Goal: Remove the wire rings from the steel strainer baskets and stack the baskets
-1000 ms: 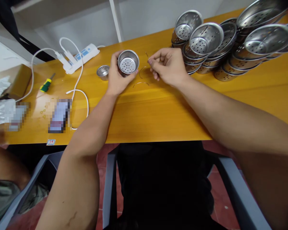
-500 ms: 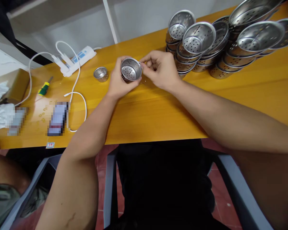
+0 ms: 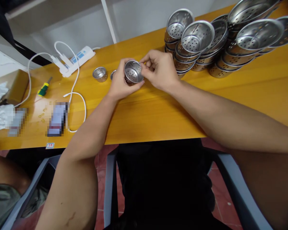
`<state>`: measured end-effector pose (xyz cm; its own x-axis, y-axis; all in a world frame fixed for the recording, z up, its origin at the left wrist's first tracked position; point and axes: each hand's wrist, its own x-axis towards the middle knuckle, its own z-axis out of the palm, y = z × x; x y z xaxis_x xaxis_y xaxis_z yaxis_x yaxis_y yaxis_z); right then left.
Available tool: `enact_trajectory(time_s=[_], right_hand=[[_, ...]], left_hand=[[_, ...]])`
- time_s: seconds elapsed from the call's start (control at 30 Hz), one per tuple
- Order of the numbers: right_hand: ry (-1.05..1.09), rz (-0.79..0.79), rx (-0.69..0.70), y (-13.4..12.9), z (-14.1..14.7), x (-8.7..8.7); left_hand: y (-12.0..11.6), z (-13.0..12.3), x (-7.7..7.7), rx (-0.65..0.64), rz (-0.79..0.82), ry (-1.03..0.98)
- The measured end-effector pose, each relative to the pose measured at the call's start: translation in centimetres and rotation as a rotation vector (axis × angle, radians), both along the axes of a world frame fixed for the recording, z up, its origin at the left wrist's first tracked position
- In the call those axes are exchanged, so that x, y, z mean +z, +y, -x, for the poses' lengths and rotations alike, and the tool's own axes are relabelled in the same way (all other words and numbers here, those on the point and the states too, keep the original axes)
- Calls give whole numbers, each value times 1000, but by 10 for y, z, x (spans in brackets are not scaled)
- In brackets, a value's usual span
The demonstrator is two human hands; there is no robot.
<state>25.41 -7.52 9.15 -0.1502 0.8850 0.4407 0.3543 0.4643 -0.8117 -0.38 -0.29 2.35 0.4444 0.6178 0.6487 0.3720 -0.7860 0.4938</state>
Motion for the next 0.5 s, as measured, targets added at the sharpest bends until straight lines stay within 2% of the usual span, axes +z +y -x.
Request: enact_trajectory(time_s=[0.17, 0.33, 0.4, 0.5], right_hand=[[148, 161, 148, -4, 2, 1], [198, 17, 110, -9, 6, 8], [229, 20, 206, -9, 5, 11], [230, 143, 386, -8, 0, 17]], left_hand=[[-7, -8, 5, -40, 44, -55], [-12, -12, 7, -35, 57, -84], [-9, -10, 4, -40, 72, -102], [-1, -4, -1, -48, 122, -154]])
